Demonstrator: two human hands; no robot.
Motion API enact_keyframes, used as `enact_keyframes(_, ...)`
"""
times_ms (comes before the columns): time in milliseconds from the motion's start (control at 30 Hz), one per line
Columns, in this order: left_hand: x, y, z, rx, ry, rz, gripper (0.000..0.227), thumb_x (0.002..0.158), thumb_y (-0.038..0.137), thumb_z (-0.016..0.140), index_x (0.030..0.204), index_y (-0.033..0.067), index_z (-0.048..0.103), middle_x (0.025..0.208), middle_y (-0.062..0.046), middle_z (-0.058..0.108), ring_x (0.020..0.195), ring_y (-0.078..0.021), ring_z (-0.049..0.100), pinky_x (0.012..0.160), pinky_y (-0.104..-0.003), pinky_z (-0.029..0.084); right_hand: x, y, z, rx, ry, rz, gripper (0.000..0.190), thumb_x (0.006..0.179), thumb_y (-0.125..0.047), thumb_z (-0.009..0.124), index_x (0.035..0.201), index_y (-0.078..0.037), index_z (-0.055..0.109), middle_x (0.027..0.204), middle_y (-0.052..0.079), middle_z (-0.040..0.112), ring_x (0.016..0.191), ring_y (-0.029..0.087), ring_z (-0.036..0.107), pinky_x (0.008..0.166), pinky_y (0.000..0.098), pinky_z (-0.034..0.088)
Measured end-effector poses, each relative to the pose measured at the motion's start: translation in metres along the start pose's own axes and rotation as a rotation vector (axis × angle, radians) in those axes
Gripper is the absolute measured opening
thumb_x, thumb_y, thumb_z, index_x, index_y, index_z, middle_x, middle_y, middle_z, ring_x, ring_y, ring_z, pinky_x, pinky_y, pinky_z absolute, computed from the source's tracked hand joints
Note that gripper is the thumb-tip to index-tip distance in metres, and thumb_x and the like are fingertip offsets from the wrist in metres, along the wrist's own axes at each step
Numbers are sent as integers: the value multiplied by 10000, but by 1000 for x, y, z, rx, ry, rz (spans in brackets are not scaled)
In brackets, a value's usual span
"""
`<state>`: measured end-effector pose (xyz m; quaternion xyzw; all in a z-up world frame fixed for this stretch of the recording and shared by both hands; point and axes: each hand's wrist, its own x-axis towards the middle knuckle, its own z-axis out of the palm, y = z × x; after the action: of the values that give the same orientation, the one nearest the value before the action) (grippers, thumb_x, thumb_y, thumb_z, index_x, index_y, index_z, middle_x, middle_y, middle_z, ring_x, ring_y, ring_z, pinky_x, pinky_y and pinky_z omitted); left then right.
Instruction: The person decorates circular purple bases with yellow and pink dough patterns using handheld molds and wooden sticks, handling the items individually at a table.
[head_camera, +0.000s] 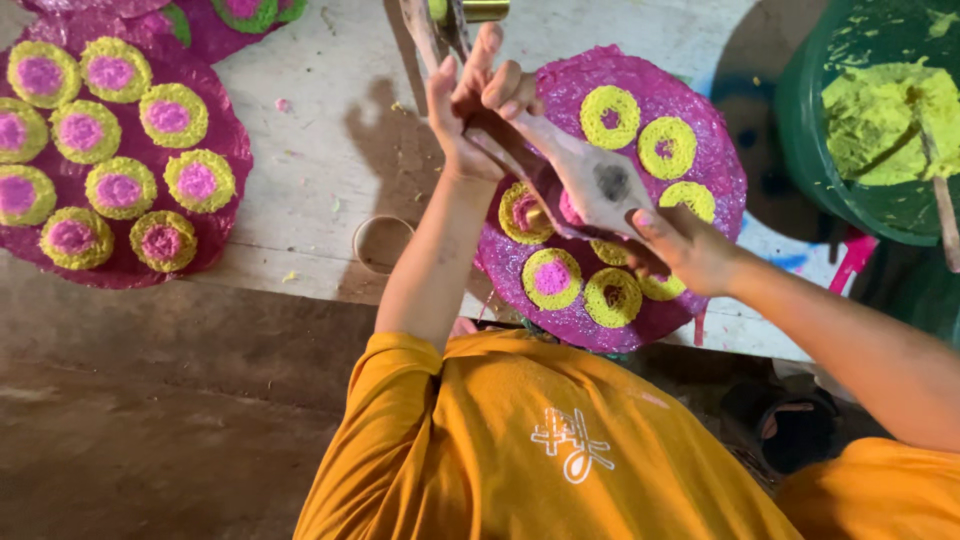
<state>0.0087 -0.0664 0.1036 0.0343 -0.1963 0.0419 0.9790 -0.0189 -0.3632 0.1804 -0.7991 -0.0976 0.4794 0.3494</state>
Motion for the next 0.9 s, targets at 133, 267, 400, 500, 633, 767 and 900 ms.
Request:
enact_keyframes(133, 14, 1, 12, 59, -39, -2, 393, 1008, 477, 505, 1216, 147, 453, 700, 51, 477, 706, -118, 579, 753, -324, 586, 10, 3, 4, -123, 100, -140, 847, 939, -774, 285, 918, -16, 664, 757, 113, 657, 700, 208, 607, 646, 391, 491)
enact_keyframes(267, 21, 18, 51, 221, -16, -79, 373, 985, 441, 535, 1220, 158, 473, 744, 35, 487, 718, -129, 584, 764, -334, 551, 14, 4, 5, 7, -48, -407, 921, 976, -830, 236, 1169, 1, 584, 1007, 64, 629, 915, 161, 581, 799, 366, 478)
enact_keyframes(400, 35, 1, 77, 211, 113, -147, 255, 916, 405, 560, 984, 182, 459, 818, 2, 493, 885, -185, 577, 900, -392, 509, -13, 23, -36, 205, -226, -271, 994, 910, -862, 260, 1390, -47, 566, 995, 26, 671, 822, 153, 556, 676, 329, 435)
enact_keyframes(500, 57, -25, 70, 212, -60, -99, 352, 956, 488, 520, 956, 136, 510, 869, -8, 482, 914, -175, 566, 985, -422, 489, -30, 39, -64, 115, -74, -114, 986, 937, -845, 217, 1423, -98, 637, 813, 42, 595, 599, 170, 421, 518, 335, 315)
enact_keyframes(633, 69, -53, 33, 68, -12, -100, 252, 1005, 403, 482, 949, 157, 495, 857, 12, 460, 845, -157, 545, 940, -384, 480, -26, 47, -72, 112, 108, -122, 926, 944, -843, 279, 1100, -26, 689, 770, 46, 592, 696, 151, 526, 661, 337, 425)
enact_keyframes(767, 72, -66, -5, -34, -30, -99, 344, 1013, 432, 454, 1176, 145, 548, 770, 49, 453, 782, -118, 535, 882, -362, 520, -7, 35, -58, -100, 265, -61, 929, 868, -855, 236, 802, -33, 664, 715, 43, 657, 701, 153, 634, 698, 342, 520)
enact_keyframes(900, 75, -59, -25, -21, -100, -114, 359, 1012, 452, 461, 1187, 144, 516, 715, 54, 435, 730, -103, 532, 790, -352, 579, 5, 25, -36, -15, 284, -140, 905, 888, -866, 299, 822, -26, 628, 708, 57, 599, 697, 187, 583, 671, 376, 488)
